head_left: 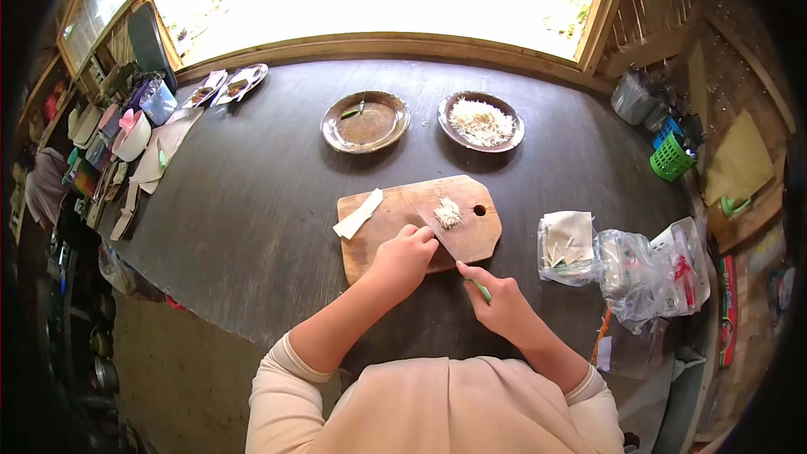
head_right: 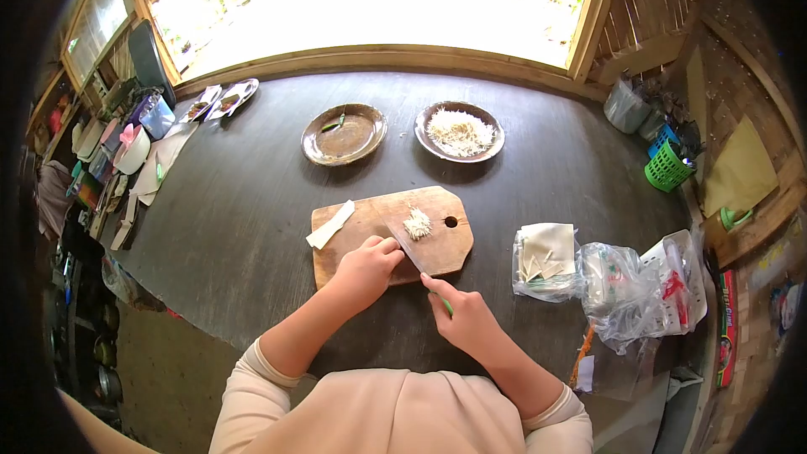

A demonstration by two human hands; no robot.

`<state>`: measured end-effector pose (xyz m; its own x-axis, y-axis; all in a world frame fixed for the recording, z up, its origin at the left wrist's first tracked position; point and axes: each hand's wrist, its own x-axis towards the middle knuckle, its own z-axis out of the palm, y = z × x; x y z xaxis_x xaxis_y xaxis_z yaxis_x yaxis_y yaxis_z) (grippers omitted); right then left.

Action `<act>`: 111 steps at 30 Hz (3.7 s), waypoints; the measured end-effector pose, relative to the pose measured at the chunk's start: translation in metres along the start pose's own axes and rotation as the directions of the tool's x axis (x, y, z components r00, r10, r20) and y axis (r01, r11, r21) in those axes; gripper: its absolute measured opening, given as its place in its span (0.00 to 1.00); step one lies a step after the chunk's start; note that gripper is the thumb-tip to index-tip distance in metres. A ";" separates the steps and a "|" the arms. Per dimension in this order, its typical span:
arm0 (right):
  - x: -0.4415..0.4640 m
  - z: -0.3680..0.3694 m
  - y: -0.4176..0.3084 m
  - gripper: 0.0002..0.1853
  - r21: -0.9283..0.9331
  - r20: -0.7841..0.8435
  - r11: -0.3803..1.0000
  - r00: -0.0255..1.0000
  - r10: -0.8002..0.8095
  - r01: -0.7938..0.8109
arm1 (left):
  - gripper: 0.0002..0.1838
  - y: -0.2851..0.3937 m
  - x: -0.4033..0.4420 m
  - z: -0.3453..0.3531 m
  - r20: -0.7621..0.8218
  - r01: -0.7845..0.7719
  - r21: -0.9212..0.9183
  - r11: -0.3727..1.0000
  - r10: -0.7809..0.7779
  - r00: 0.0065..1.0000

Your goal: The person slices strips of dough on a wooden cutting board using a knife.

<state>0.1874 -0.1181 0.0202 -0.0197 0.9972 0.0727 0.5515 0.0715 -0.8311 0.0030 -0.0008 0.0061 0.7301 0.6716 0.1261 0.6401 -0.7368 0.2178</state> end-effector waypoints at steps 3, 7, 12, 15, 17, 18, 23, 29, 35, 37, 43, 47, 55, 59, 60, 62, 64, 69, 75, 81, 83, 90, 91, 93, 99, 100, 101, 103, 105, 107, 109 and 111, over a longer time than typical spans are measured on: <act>0.006 0.007 0.011 0.19 -0.033 -0.062 0.991 0.989 -0.132 0.130 | 0.13 0.002 -0.001 -0.001 -0.021 0.007 -0.001 1.000 -0.007 1.000; 0.000 -0.003 -0.007 0.19 -0.005 -0.020 1.000 0.999 -0.031 0.031 | 0.12 0.000 0.000 -0.002 -0.017 0.010 -0.014 1.000 -0.010 1.000; -0.001 0.002 0.005 0.19 0.036 -0.032 0.999 0.999 -0.039 0.040 | 0.12 0.001 0.000 -0.004 0.002 0.009 -0.015 1.000 -0.009 1.000; 0.008 0.009 0.014 0.19 -0.004 -0.099 0.989 0.984 -0.149 0.149 | 0.12 0.001 -0.001 -0.001 -0.001 0.017 -0.043 0.999 -0.017 1.000; 0.013 0.009 0.013 0.20 -0.036 -0.052 0.991 0.990 -0.128 0.127 | 0.12 0.000 0.000 -0.001 -0.047 -0.014 -0.032 0.999 0.012 0.999; 0.011 0.008 0.011 0.20 -0.037 -0.059 0.991 0.990 -0.131 0.129 | 0.12 0.000 0.000 -0.001 -0.049 -0.019 -0.028 0.999 0.018 0.999; -0.002 -0.005 -0.007 0.20 0.023 0.008 1.000 1.000 -0.003 0.003 | 0.11 0.000 0.000 -0.004 0.010 0.018 -0.033 0.999 -0.018 1.000; 0.009 0.007 0.012 0.20 -0.045 -0.056 0.988 0.987 -0.148 0.146 | 0.11 0.000 -0.001 -0.001 -0.052 -0.005 -0.044 0.999 0.002 0.999; -0.002 -0.006 -0.009 0.20 -0.009 0.023 1.000 1.000 0.009 -0.009 | 0.13 -0.002 -0.001 -0.001 -0.014 0.009 -0.048 0.999 -0.009 1.000; -0.002 -0.006 -0.008 0.20 -0.010 0.030 1.000 0.999 0.016 -0.016 | 0.13 -0.002 -0.001 -0.001 -0.012 0.015 -0.041 0.999 -0.015 1.000; 0.011 0.008 0.014 0.20 -0.014 -0.034 0.994 0.993 -0.110 0.109 | 0.12 -0.003 0.000 0.001 -0.025 0.005 -0.071 0.997 -0.006 1.000; 0.005 -0.001 0.001 0.20 0.000 0.001 1.000 1.000 -0.025 0.025 | 0.13 -0.003 0.001 -0.002 -0.004 0.010 -0.073 0.997 -0.011 1.000; 0.011 0.006 0.011 0.19 -0.005 -0.030 0.995 0.995 -0.099 0.099 | 0.12 -0.004 0.000 0.000 -0.020 -0.004 -0.083 0.997 0.003 1.000; 0.004 -0.002 -0.001 0.19 0.000 -0.008 0.999 0.999 -0.045 0.045 | 0.12 -0.005 0.000 -0.001 -0.013 -0.004 -0.090 0.996 0.003 1.000; 0.003 -0.005 -0.004 0.19 -0.006 -0.004 0.999 0.999 -0.052 0.052 | 0.12 -0.005 0.001 -0.002 -0.021 0.001 -0.091 0.996 -0.003 1.000; 0.000 -0.008 -0.008 0.19 0.017 0.042 0.999 0.998 0.036 -0.037 | 0.12 -0.003 0.000 -0.003 0.003 0.015 -0.081 0.997 -0.015 1.000; 0.001 -0.007 -0.004 0.19 0.027 0.033 0.999 0.999 0.026 -0.027 | 0.12 -0.005 0.000 0.000 -0.005 0.012 -0.081 0.997 -0.012 1.000; 0.011 0.010 0.019 0.19 -0.044 -0.085 0.980 0.976 -0.198 0.195 | 0.12 -0.003 -0.001 0.000 -0.045 -0.020 -0.095 0.995 0.016 0.999; 0.002 -0.002 0.007 0.21 0.049 0.027 0.999 0.999 -0.022 0.021 | 0.12 -0.005 -0.001 -0.001 -0.006 0.004 -0.085 0.996 -0.004 1.000; 0.008 0.007 0.016 0.19 -0.076 -0.038 0.986 0.988 -0.149 0.146 | 0.10 -0.005 -0.001 0.001 -0.048 -0.043 -0.083 0.996 0.039 0.998; 0.011 0.002 0.009 0.19 0.005 0.021 1.000 1.000 -0.020 0.019 | 0.11 -0.007 -0.001 0.002 -0.070 -0.044 -0.094 0.995 0.038 0.997; 0.002 -0.007 -0.006 0.21 0.014 0.069 0.998 0.995 0.067 -0.068 | 0.12 -0.006 0.000 0.000 0.014 0.000 -0.064 0.998 0.001 1.000; 0.006 -0.003 0.002 0.20 -0.004 0.031 1.000 0.999 -0.013 0.013 | 0.12 -0.007 0.001 0.002 -0.005 -0.008 -0.074 0.997 0.008 1.000; 0.009 0.006 0.011 0.19 -0.021 -0.006 0.996 0.997 -0.082 0.082 | 0.11 -0.007 -0.001 0.003 -0.014 -0.020 -0.087 0.996 0.018 1.000; 0.005 -0.003 0.001 0.20 0.031 0.011 0.999 0.999 -0.040 0.040 | 0.12 -0.007 0.000 0.000 -0.026 -0.006 -0.110 0.994 0.003 1.000; 0.002 -0.006 -0.006 0.19 0.032 0.032 0.999 0.999 0.002 -0.003 | 0.12 -0.007 0.000 0.000 -0.026 -0.005 -0.105 0.994 0.003 1.000; 0.001 -0.007 -0.009 0.19 0.034 0.049 0.998 0.998 0.046 -0.048 | 0.12 -0.006 0.000 -0.001 -0.023 -0.008 -0.098 0.995 0.005 1.000; 0.006 -0.002 0.002 0.19 0.031 0.032 0.999 0.999 0.013 -0.014 | 0.12 -0.007 0.000 -0.001 -0.025 -0.008 -0.102 0.995 0.006 1.000; 0.007 0.002 0.007 0.19 0.033 0.013 0.999 1.000 -0.010 0.010 | 0.11 -0.006 -0.001 0.000 -0.015 -0.012 -0.108 0.994 0.010 1.000; 0.012 0.003 0.005 0.19 -0.042 0.068 0.998 0.997 0.043 -0.040 | 0.11 -0.006 0.000 -0.001 -0.035 -0.013 -0.091 0.996 0.009 0.999; 0.007 -0.001 0.002 0.19 -0.019 0.049 0.999 0.998 0.028 -0.027 | 0.11 -0.006 0.000 -0.001 -0.019 -0.012 -0.083 0.996 0.010 1.000; 0.004 -0.008 -0.007 0.19 -0.002 0.047 1.000 0.999 0.013 -0.013 | 0.11 -0.006 0.001 -0.002 -0.006 0.004 -0.085 0.996 -0.005 1.000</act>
<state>0.1906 -0.1149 0.0308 -0.0518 0.9980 0.0353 0.5537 0.0581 -0.8307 -0.0006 0.0038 0.0065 0.7257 0.6755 0.1307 0.6203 -0.7246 0.3002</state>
